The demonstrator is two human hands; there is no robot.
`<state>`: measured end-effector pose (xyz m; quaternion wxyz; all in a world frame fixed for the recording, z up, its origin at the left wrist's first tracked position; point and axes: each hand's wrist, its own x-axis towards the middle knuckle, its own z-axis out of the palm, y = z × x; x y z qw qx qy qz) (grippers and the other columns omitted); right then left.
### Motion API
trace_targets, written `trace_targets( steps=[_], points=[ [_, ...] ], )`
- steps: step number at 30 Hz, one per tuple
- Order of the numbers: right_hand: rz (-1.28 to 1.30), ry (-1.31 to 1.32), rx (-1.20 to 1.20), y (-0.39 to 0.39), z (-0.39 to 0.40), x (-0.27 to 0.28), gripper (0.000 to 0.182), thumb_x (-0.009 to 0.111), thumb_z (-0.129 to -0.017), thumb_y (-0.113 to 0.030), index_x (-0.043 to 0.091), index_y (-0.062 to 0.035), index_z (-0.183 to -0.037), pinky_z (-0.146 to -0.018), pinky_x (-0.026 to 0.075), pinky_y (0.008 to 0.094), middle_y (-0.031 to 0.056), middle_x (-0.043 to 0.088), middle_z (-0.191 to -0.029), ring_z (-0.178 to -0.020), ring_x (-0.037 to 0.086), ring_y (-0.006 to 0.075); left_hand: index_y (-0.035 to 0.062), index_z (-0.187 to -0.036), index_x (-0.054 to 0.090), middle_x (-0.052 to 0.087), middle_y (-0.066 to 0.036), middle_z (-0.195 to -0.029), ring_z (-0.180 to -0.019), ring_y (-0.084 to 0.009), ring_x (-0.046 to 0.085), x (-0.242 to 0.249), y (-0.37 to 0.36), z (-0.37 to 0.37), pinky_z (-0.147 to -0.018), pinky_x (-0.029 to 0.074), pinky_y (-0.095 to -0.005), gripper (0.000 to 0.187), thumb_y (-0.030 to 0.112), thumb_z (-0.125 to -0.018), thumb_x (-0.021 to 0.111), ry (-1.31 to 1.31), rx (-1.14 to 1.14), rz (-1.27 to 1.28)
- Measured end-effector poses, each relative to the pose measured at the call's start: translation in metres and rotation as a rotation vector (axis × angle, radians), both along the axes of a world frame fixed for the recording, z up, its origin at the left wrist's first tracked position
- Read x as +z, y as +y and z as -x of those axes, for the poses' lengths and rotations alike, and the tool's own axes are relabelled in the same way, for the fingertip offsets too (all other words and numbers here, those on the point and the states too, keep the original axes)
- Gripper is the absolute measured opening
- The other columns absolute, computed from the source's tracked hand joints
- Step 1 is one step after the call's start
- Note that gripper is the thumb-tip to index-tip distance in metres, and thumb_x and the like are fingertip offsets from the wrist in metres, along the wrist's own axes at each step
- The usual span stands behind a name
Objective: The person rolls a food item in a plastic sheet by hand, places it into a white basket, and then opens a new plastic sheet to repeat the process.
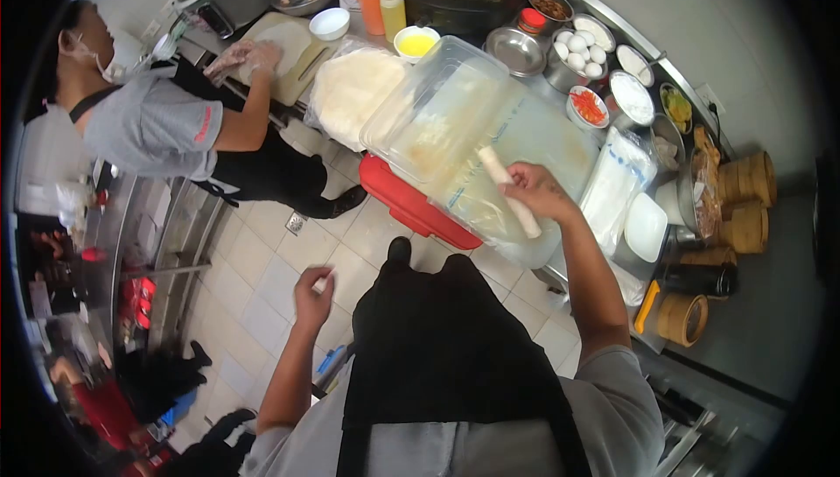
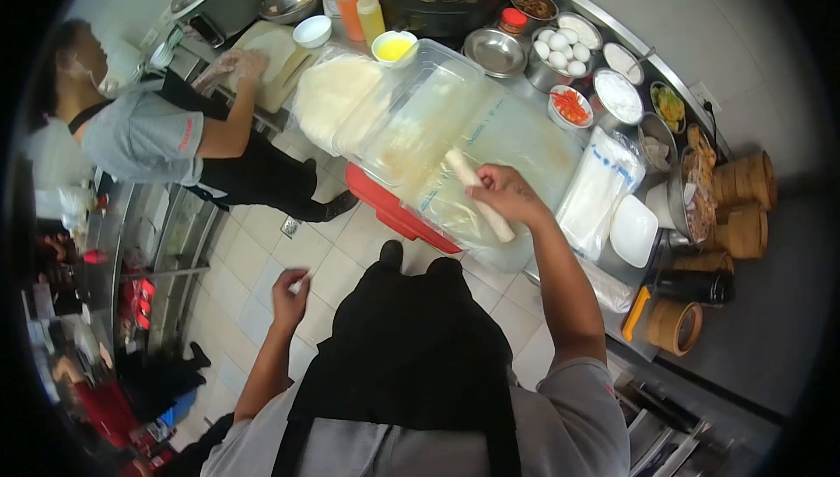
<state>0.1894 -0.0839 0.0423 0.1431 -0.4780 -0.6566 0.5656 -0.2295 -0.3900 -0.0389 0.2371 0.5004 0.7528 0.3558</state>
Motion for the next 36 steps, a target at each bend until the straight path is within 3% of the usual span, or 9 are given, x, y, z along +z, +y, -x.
trace_targets(
  steps=[5,7,9,13,20,23,25,28,36],
  points=[
    [-0.093,-0.229,0.071,-0.031,0.010,0.004,0.039,0.077,-0.087,-0.033,0.066,-0.0042,-0.110,-0.082,0.051,0.0366,0.0122,0.070,-0.096,-0.090,0.065,0.0232,0.0013,-0.107,0.071,0.070,-0.015,-0.096,-0.090,-0.0347,0.067,0.084,0.167,-0.092,-0.081,0.053,-0.0410,0.021,0.005,-0.087,0.074,-0.072,-0.628,-0.434],
    [-0.321,-0.323,0.173,-0.036,0.014,-0.002,0.034,0.075,-0.087,-0.031,0.067,-0.0063,-0.109,-0.083,0.052,0.0408,0.0138,0.069,-0.099,-0.095,0.066,0.0297,0.0013,-0.109,0.070,0.069,-0.015,-0.099,-0.095,-0.0352,0.066,0.092,0.201,-0.119,-0.084,0.052,-0.0418,0.022,0.006,-0.088,0.073,-0.037,-0.746,-0.463],
    [-0.362,-0.346,0.166,-0.040,0.016,-0.010,0.033,0.074,-0.087,-0.031,0.067,-0.0071,-0.108,-0.084,0.052,0.0432,0.0144,0.068,-0.101,-0.097,0.066,0.0326,0.0016,-0.111,0.069,0.067,-0.015,-0.104,-0.102,-0.0369,0.064,0.090,0.226,-0.139,-0.088,0.052,-0.0424,0.023,0.005,-0.089,0.071,-0.098,-0.858,-0.387],
    [-0.446,-0.429,0.137,-0.051,0.018,-0.025,0.029,0.073,-0.086,-0.029,0.068,-0.0090,-0.106,-0.085,0.052,0.0468,0.0140,0.066,-0.101,-0.099,0.065,0.0356,0.0012,-0.115,0.066,0.066,-0.017,-0.108,-0.103,-0.0348,0.064,0.061,0.248,-0.160,-0.090,0.051,-0.0399,0.027,0.000,-0.088,0.070,-0.110,-0.952,-0.346],
    [-0.344,-0.500,0.102,-0.054,0.022,-0.013,0.028,0.074,-0.085,-0.029,0.069,-0.0088,-0.104,-0.087,0.052,0.0475,0.0140,0.067,-0.100,-0.100,0.065,0.0355,0.0010,-0.120,0.064,0.063,-0.018,-0.116,-0.114,-0.0382,0.058,0.041,0.260,-0.177,-0.097,0.048,-0.0451,0.035,0.000,-0.086,0.068,0.125,-1.064,-0.213],
    [-0.297,-0.576,0.126,-0.059,0.017,-0.013,0.035,0.075,-0.088,-0.028,0.067,-0.0102,-0.117,-0.094,0.050,0.0454,0.0148,0.065,-0.109,-0.111,0.062,0.0356,0.0017,-0.120,0.064,0.063,-0.017,-0.115,-0.114,-0.0382,0.058,0.037,0.263,-0.178,-0.098,0.048,-0.0456,0.037,-0.001,-0.083,0.069,0.225,-1.096,-0.197],
    [-0.425,-0.458,-0.082,-0.072,0.007,-0.015,0.046,0.076,-0.088,-0.029,0.064,-0.0084,-0.127,-0.099,0.049,0.0452,0.0172,0.064,-0.116,-0.119,0.059,0.0365,0.0021,-0.120,0.065,0.063,-0.017,-0.115,-0.113,-0.0381,0.059,0.035,0.265,-0.177,-0.097,0.048,-0.0457,0.038,-0.001,-0.082,0.070,0.264,-1.105,-0.205],
    [-0.607,-0.420,-0.191,-0.095,-0.021,-0.019,0.052,0.079,-0.084,-0.026,0.061,-0.0056,-0.129,-0.098,0.049,0.0455,0.0168,0.060,-0.119,-0.117,0.058,0.0380,0.0037,-0.122,0.065,0.062,-0.015,-0.117,-0.115,-0.0362,0.058,0.036,0.267,-0.174,-0.100,0.046,-0.0457,0.038,0.005,-0.084,0.068,0.292,-1.128,-0.173],
    [-0.499,-0.463,-0.260,-0.140,-0.046,-0.018,0.044,0.079,-0.082,-0.013,0.064,-0.0050,-0.122,-0.094,0.050,0.0452,0.0151,0.061,-0.113,-0.110,0.060,0.0363,0.0037,-0.122,0.065,0.063,-0.015,-0.116,-0.115,-0.0355,0.058,0.045,0.270,-0.172,-0.101,0.046,-0.0465,0.038,0.006,-0.084,0.069,0.296,-1.176,-0.137]
  ],
)
